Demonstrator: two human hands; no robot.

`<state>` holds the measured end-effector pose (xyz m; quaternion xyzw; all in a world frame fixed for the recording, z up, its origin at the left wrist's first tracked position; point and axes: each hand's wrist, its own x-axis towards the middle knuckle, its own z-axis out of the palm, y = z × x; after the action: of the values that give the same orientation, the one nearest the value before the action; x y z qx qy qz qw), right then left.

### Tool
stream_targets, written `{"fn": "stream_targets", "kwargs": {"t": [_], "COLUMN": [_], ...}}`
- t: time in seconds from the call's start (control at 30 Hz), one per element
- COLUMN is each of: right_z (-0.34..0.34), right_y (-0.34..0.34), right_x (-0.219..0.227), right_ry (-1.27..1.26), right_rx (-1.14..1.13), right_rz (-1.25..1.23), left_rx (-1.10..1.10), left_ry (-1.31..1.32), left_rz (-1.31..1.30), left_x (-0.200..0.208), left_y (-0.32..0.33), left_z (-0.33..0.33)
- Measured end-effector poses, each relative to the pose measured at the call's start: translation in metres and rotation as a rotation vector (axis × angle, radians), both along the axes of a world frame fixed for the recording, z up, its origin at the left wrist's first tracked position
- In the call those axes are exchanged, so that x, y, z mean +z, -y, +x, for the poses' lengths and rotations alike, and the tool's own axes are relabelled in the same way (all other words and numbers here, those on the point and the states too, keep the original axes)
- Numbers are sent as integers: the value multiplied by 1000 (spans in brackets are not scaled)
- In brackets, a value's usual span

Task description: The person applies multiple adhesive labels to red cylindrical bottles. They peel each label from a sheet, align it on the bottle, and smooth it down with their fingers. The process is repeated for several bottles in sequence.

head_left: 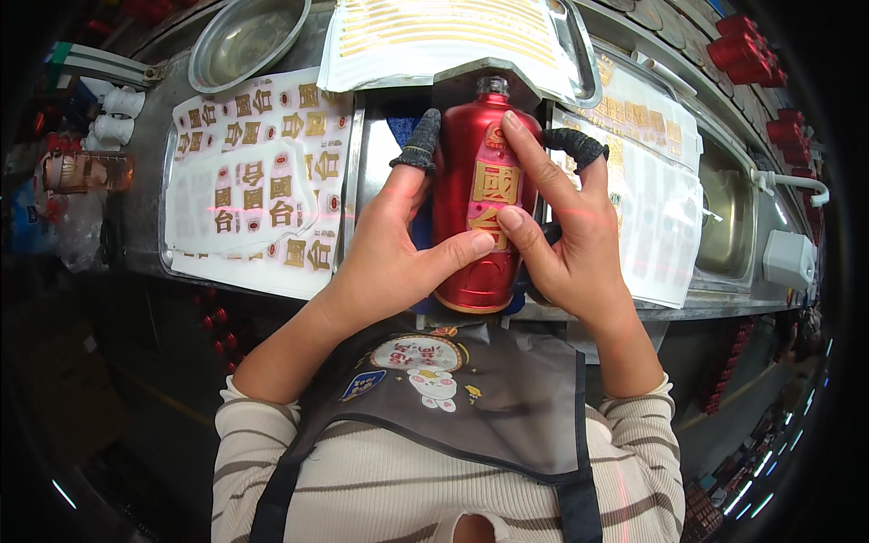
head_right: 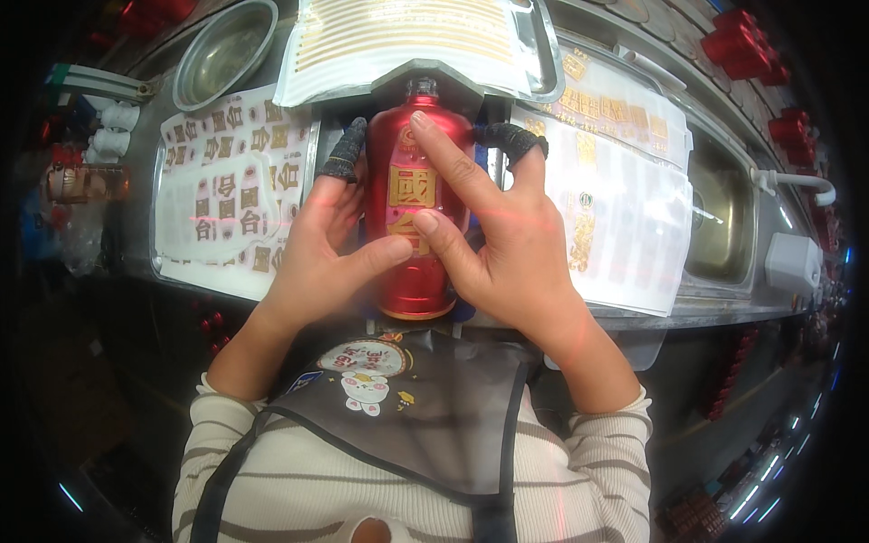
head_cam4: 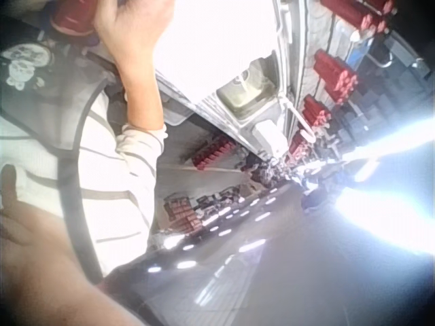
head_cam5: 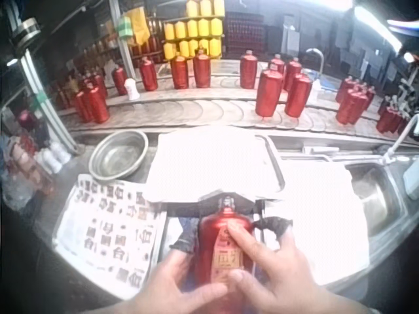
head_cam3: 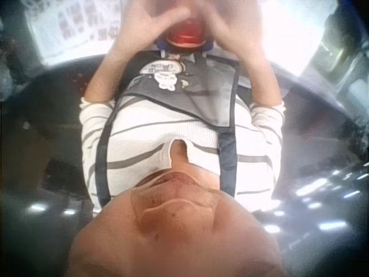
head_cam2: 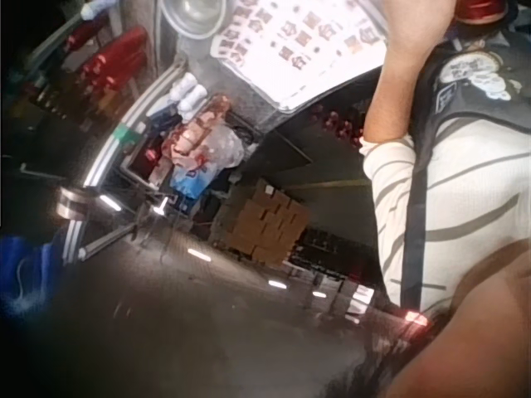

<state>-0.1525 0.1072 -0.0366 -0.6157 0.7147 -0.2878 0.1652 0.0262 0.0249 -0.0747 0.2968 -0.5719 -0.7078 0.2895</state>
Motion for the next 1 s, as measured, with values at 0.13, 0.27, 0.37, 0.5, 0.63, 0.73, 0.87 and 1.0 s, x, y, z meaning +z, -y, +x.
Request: {"fn": "stream_targets", "kwargs": {"t": [0.13,0.27,0.37,0.5,0.63,0.73,0.87,1.0], "right_z": [1,4,7,7,5,4,3,-6], "right_y": [0,1,-1,-3,-2,-2,-6,-2], "right_x": [-4,-3,1,2,-1,-4,-5,4], "right_ry": [-2,-6,-56,-45,-56,-34,-5,124], "right_rx": [-35,-3,-4,0,-8,-10,3,-80], "right_rz": [-74,-102,-31,2,-21,-27,-7,-3], "left_rx": [-83,-82,-41,-98,-70,-73,-115,-72], "left_ry": [80,10,-24,0,-40,-31,34,-30], "left_rz": [-19,68,66,54,85,102,19,48], "left_x": [-1,0,1,0,1,4,4,1], "left_y": [6,3,-3,0,1,0,-1,5], "left_z": [4,3,0,2,-2,-3,0,-2]}}
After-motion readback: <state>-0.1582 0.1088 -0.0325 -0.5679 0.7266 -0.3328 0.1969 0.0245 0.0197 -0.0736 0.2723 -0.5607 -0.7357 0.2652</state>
